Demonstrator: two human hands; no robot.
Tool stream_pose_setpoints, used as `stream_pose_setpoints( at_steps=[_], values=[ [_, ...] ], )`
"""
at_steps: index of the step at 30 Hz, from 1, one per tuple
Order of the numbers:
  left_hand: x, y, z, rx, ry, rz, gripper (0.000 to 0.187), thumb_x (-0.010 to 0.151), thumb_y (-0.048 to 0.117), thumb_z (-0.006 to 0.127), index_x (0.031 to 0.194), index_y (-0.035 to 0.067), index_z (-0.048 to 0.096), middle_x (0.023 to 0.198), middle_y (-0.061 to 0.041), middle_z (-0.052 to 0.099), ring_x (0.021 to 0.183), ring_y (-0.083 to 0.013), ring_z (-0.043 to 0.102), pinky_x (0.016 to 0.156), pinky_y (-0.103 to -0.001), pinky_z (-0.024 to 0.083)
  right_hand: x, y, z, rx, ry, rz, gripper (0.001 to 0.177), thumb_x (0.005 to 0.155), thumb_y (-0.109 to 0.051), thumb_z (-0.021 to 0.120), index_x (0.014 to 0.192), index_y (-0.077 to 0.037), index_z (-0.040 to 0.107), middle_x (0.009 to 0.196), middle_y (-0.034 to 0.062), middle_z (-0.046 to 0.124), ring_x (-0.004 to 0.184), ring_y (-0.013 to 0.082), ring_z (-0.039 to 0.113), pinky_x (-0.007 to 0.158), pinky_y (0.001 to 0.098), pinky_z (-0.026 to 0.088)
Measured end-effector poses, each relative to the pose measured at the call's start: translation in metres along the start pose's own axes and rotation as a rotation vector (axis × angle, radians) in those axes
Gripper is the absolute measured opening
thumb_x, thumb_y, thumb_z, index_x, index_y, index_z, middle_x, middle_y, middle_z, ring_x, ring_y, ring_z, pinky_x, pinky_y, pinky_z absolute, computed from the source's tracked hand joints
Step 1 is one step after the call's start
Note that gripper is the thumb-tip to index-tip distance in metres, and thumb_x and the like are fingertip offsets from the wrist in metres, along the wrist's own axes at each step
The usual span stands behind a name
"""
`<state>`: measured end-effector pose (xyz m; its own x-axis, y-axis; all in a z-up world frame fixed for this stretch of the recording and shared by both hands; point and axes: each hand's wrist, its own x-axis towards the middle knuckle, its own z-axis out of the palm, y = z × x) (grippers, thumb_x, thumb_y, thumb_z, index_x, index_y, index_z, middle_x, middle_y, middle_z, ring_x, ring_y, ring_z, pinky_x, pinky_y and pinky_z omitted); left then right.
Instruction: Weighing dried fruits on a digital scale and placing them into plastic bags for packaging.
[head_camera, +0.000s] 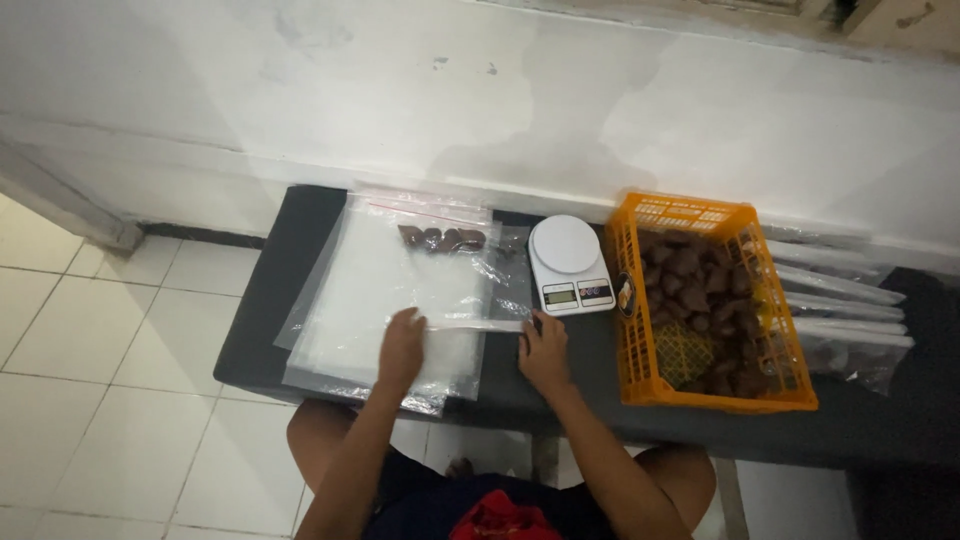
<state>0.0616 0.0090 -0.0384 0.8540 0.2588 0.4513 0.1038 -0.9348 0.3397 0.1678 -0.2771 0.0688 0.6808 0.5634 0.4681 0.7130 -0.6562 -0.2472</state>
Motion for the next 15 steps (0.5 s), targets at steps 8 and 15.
stream_pose_setpoints(
  at_steps=[8,15],
  values=[
    [0.031,0.113,-0.087,0.150,-0.626,-0.145,0.071,0.105,0.054,0.038,0.163,0.016,0.024,0.171,-0.013,0.015,0.158,-0.0372,0.010,0.123,-0.065,0.011,0.002,-0.029,0.015,0.134,-0.351,-0.004,0.060,0.102,-0.037,0.055,0.151,-0.002,0.045,0.159,0.0219,0.037,0.148,0.0444,0.031,0.120,0.0615,0.023],
    [0.017,0.129,-0.125,0.093,-0.767,-0.193,0.074,0.106,0.059,0.027,0.165,0.015,0.016,0.172,-0.012,0.009,0.159,-0.0342,0.004,0.127,-0.055,0.003,-0.024,-0.031,0.006,0.105,-0.396,-0.048,0.063,0.106,-0.036,0.053,0.155,-0.001,0.037,0.162,0.0223,0.033,0.148,0.0453,0.030,0.119,0.0636,0.023]
  ],
)
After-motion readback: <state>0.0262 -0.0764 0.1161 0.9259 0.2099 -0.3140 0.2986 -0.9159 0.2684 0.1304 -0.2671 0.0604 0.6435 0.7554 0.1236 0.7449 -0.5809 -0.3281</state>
